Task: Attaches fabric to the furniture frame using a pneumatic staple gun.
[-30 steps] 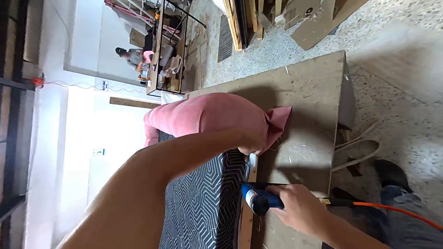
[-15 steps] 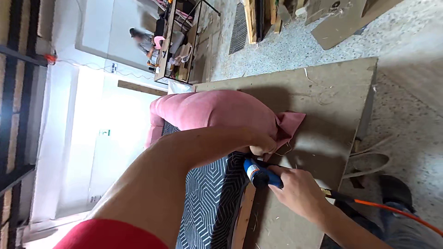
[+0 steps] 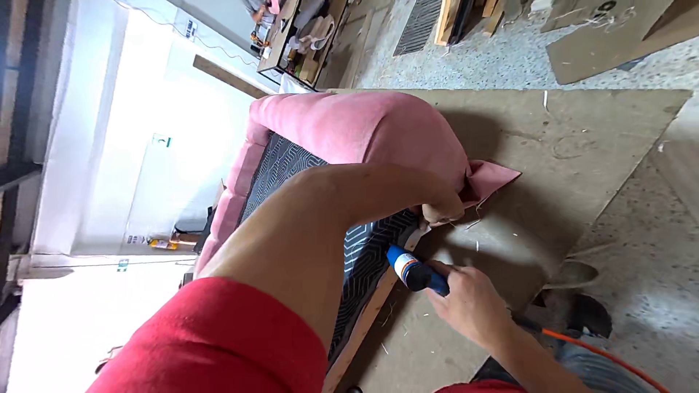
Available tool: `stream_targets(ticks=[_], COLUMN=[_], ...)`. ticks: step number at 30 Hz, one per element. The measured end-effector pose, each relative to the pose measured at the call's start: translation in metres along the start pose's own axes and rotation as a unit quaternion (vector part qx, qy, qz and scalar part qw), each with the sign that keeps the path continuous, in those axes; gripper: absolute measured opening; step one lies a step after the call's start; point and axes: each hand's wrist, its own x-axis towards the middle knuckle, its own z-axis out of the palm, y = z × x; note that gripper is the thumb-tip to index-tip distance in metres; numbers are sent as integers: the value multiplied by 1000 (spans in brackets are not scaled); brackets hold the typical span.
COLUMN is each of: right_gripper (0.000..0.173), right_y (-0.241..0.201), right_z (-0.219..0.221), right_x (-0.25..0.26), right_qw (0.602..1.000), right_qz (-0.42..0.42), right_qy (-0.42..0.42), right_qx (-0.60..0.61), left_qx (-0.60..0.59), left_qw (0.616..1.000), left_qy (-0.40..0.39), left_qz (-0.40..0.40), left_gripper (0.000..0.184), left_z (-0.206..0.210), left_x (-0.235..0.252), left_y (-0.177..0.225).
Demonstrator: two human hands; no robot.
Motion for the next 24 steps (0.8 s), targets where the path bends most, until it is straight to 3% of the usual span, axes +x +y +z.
stream_targets(ticks=[3,5,7,9,11,12,14,15,16,17,18,19,20,21,22,24], right_gripper=[34,34,34,33,28,26,28,30,32,38,44,48,51,52,54,48], right_y=[-9,-14,-16,-16,-16,-17,-18,-23,-28,-30,-34,-39,-43,-44,-47,-54], right_z=[5,7,14,13,11,9,9,7,6,6,5,2,0,-1,1,20], right_x=[-8,-13,-16,-18,-19,-17,-15,-16,-21,-30,-44,-61,-81,-105,-132,-185], right_qw=[999,998,998,999,999,998,997,994,993,995,996,996,995,994,989,964], right_qz=[15,23,18,17,19,23,29,61,73,59,47,46,58,83,120,195], right_qy=[-34,-66,-51,-28,-30,-49,-75,-91,-92,-77,-65,-57,-57,-63,-83,-137], right_qx=[-5,-7,-12,1,25,31,5,-4,-10,-24,-40,-52,-52,-36,0,115], left_qx=[-178,-70,155,168,-7,-128,-336,-417,-501,-599,-701,-793,-861,-896,-900,-870], left_qw=[979,996,976,916,803,715,545,501,494,497,470,392,279,157,65,-50], left_qy=[-20,21,144,348,573,660,747,745,704,626,536,466,424,413,427,486], left_qz=[-93,-52,52,111,164,193,182,139,92,51,21,-6,-32,-45,-51,-61], left_gripper=[39,36,17,22,25,22,23,25,27,27,29,35,43,51,58,60], left_z=[7,11,16,35,87,127,235,296,356,412,462,507,547,585,626,706], left_x=[-11,-19,-36,-74,-138,-171,-199,-190,-173,-155,-137,-124,-117,-118,-125,-151], left_y=[11,19,23,24,35,45,75,93,113,135,155,171,179,179,173,155])
